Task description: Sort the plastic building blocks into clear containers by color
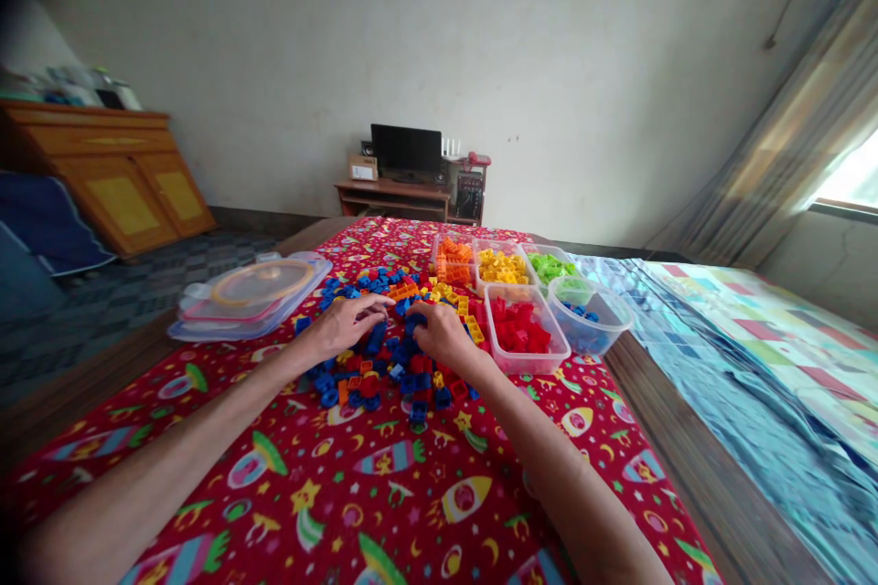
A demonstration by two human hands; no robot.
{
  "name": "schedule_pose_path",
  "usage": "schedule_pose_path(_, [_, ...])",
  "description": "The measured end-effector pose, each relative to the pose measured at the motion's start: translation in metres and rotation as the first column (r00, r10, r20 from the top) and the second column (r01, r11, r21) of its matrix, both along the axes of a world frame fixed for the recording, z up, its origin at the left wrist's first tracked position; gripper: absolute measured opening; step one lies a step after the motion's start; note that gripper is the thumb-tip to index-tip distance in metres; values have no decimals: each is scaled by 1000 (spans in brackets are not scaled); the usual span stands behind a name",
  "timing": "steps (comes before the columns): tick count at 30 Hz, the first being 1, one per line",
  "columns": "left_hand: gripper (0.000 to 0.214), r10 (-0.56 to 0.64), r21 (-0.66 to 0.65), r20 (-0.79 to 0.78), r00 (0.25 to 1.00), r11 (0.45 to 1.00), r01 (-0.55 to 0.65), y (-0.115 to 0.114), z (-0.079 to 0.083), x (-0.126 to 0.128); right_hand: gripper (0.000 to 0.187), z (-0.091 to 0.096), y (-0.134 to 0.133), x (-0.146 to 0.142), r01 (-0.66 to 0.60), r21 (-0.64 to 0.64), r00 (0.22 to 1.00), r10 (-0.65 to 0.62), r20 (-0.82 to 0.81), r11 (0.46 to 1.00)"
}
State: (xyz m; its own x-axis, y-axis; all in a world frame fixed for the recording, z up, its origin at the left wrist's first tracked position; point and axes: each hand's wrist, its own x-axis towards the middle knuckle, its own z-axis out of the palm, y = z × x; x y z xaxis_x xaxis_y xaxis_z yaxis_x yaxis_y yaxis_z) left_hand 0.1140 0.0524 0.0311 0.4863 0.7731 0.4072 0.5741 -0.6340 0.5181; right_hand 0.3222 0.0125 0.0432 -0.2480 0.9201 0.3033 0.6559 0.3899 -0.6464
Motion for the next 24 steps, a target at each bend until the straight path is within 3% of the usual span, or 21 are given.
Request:
schedule_pose_path(2, [39, 10, -75, 56, 998, 997, -6, -1, 3, 0, 30, 4, 0, 0, -43, -158, 959, -4, -285, 987])
schedule_pose_path(3, [41, 17, -108, 72, 997, 994, -9, -1, 5, -1, 27, 5, 1, 0, -101, -246, 893, -21, -449, 964])
schedule_pose_path(5, [44, 33, -155, 71, 997, 988, -22, 0, 8, -3, 21, 7, 1, -2, -248, -353, 678, -99, -729, 902])
schedule_pose_path(7, [46, 44, -173, 25, 999, 984, -38, 2, 9, -6, 15, 9, 2, -4, -358, -375, 458, -189, -868, 855])
schedule_pose_path(10, [44, 37, -112, -112, 993, 992, -50, 3, 5, -8, 3, 12, 3, -5, -424, -412, 290, -310, -905, 807])
schedule_pose_path(13, [38, 100, 44, -277, 956, 995, -91, -3, -4, -4, 18, 13, 2, -7, -381, -463, 257, -389, -885, 800])
schedule_pose_path(17, [33, 157, 196, -414, 897, 977, -81, -16, -16, 6, 29, 11, -3, -12, -379, -448, 293, -354, -888, 810])
schedule_pose_path(20, [30, 127, 192, -452, 883, 980, -43, -18, -18, 9, 26, 11, -8, -16, -412, -468, 335, -348, -876, 782])
schedule_pose_path(24, [27, 32, 95, -378, 925, 995, 4, -13, -12, 8, 13, 14, -11, -16, -398, -479, 389, -329, -861, 783])
